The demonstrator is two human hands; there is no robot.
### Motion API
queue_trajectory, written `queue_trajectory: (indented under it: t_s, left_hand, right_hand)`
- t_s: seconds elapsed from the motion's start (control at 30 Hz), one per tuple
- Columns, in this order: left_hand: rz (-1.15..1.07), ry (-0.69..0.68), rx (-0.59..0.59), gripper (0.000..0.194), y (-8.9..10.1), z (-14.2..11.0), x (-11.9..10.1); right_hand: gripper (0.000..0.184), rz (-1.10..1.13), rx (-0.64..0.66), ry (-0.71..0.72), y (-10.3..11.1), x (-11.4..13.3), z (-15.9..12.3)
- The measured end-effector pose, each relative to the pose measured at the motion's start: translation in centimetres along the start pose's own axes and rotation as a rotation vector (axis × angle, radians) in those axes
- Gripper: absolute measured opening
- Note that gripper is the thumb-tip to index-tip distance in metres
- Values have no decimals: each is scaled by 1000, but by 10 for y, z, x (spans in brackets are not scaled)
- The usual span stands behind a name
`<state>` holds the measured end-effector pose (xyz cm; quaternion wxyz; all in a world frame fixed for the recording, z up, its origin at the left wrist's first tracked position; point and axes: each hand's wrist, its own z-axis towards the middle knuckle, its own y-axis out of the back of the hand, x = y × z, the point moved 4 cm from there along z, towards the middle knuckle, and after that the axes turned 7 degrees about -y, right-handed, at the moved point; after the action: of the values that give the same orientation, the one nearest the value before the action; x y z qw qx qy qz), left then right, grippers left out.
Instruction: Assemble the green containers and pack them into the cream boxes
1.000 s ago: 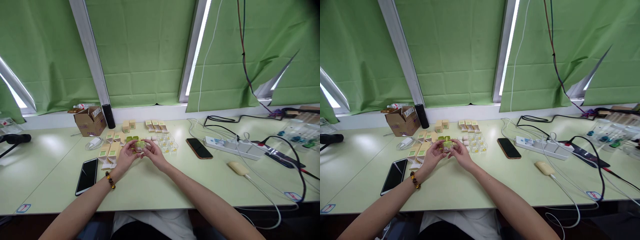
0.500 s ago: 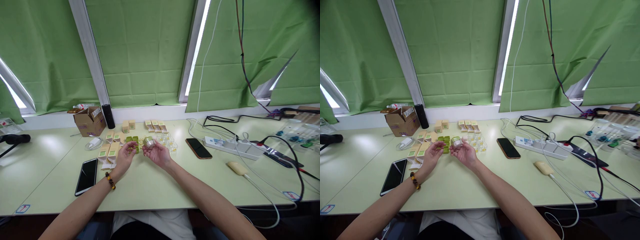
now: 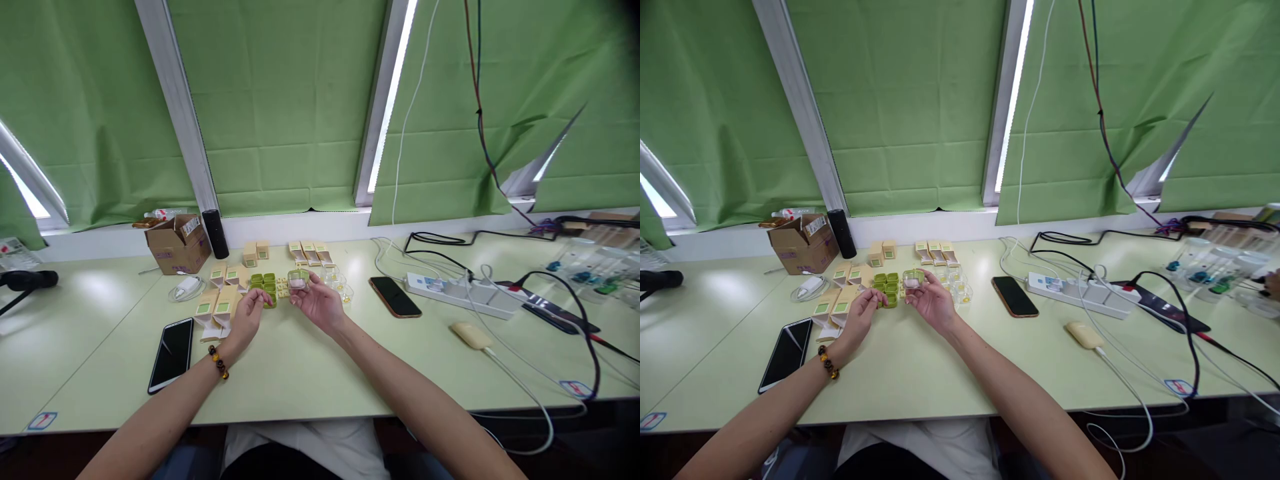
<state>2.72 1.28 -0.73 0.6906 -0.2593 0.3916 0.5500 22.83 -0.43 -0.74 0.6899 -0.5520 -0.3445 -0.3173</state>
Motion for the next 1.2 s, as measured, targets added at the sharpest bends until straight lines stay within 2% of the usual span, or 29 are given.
queue_trajectory:
  t_s: [0.17,0.27,0.4,0.57,0.7,0.77,0.83,0.97,1.1,1.2]
  left_hand:
    - [0,43,-32,37,3,2,2]
    - [-19,54,-43,39,5,5,0]
    - [0,14,-60,35,9,15,-9]
    - [176,-6,-71,22,15,34,-16]
    - [406,-24,-1,13,14,60,-9]
    - [566,-21,83,12,8,76,-1]
    - [763,-22,207,20,-1,94,9]
    - [822,39,299,33,-20,128,34]
    - [854,104,361,36,-43,153,59]
    - [848,79,374,33,-59,163,66]
  right_hand:
    - [55,-83,-35,79,3,4,1]
    - [60,-260,-77,117,0,7,1]
    - [58,-563,-130,157,-10,13,-4]
    - [49,-1020,-226,163,-11,14,-16]
    - [44,-1220,-199,83,-1,-2,-23]
    - [45,-1275,-205,43,5,-12,-25]
    - [49,-1357,-229,68,6,-18,-26]
    - [60,-1545,-272,183,1,-22,-31]
    - [62,-1607,-259,143,0,-29,-34]
    - [67,-1614,-244,165,1,-33,-35]
